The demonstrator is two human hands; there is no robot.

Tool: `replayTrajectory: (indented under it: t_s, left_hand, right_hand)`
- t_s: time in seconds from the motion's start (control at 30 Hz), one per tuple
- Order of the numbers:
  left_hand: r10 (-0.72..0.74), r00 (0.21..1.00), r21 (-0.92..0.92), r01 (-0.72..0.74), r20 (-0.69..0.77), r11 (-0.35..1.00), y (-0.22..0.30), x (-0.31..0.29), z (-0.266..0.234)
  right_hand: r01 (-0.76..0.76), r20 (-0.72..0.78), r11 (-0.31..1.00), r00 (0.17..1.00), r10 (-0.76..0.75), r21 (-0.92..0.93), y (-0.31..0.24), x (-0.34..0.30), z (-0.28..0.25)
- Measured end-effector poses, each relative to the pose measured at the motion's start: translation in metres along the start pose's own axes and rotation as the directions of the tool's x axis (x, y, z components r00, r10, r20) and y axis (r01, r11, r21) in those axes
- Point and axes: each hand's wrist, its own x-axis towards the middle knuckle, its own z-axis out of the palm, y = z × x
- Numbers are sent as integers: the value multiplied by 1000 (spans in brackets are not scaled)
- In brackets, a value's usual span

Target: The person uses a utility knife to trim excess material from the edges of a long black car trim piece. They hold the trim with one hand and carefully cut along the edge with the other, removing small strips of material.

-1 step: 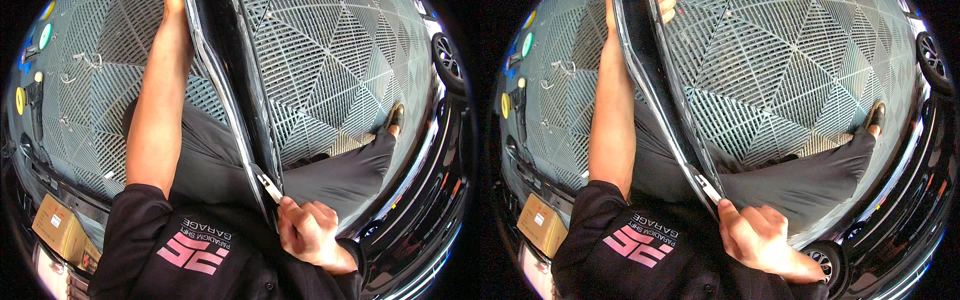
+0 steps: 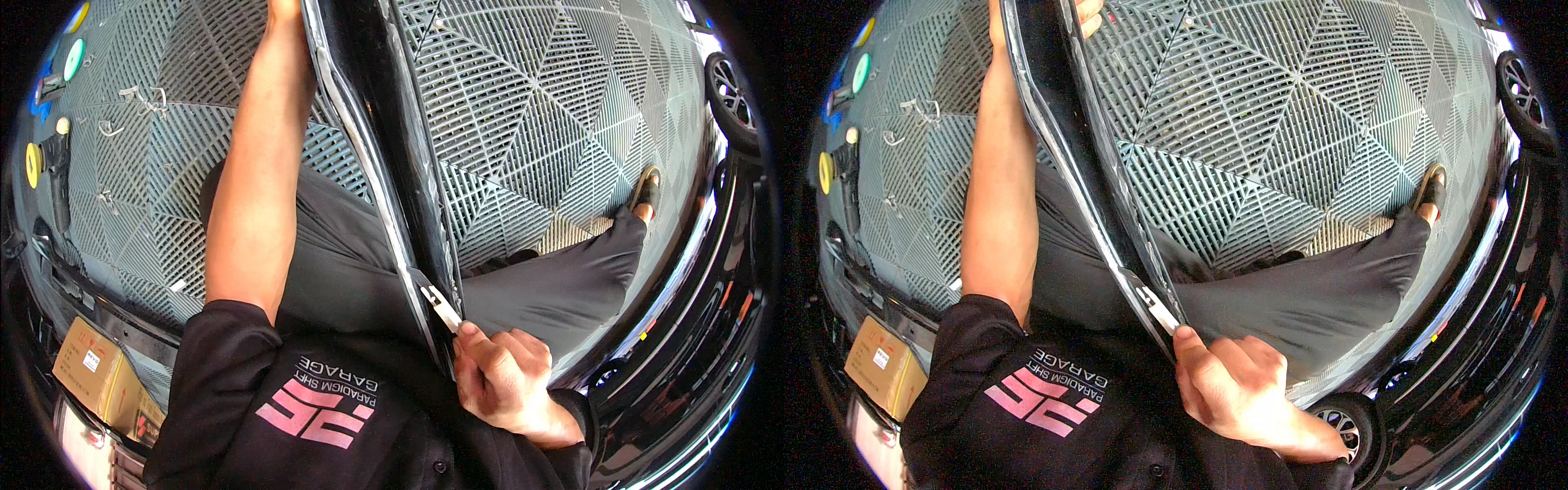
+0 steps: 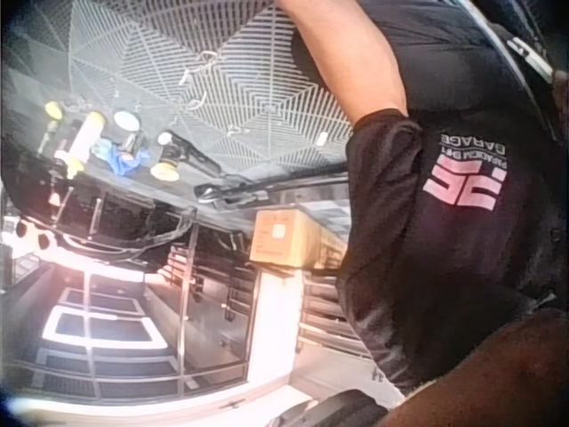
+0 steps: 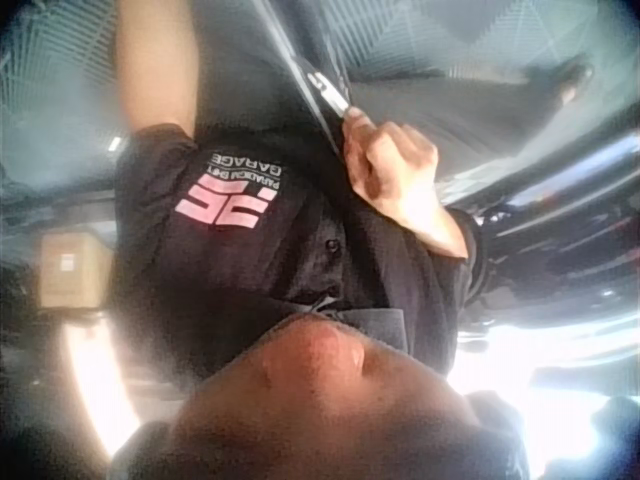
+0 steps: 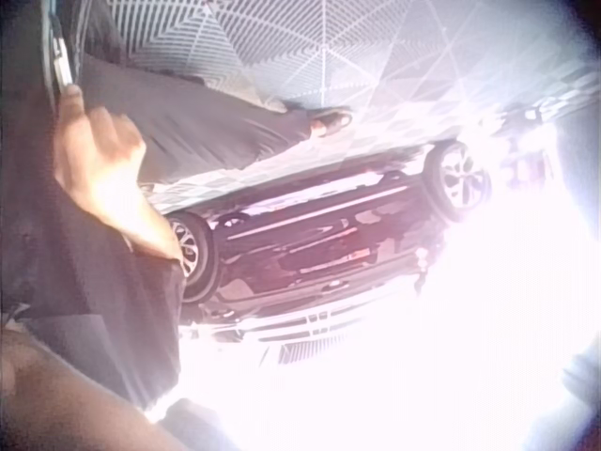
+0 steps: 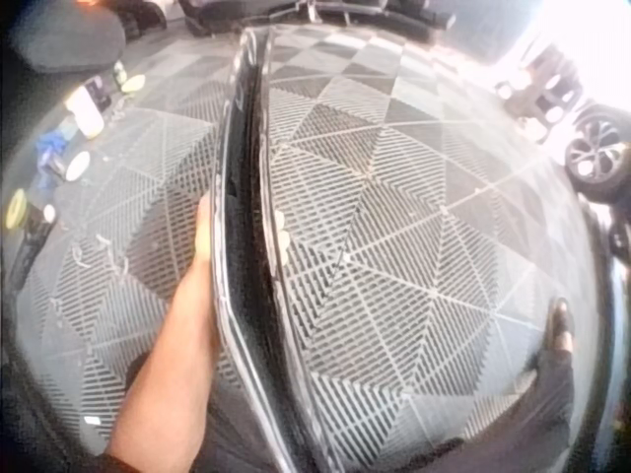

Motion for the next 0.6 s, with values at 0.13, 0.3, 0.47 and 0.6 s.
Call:
replayTrajectory:
  t_s: [0.13,0.3,0.47,0.6]
  left_hand:
    - [-10,1000,-10,10,5,1000,-1,1,0]
    - [-11,1000,-8,11,27,1000,0,4,0]
    - [-17,999,-17,18,45,1000,-1,5,-1]
    - [-18,998,-29,20,60,999,0,5,-4]
  right_hand:
    - [-23,18,1000,1000,23,3,-5,-8,0]
    - [-41,20,999,999,40,15,-4,-18,3]
    - [-55,24,998,998,54,36,-3,-26,2]
    - [-82,40,996,996,80,45,-4,-31,0]
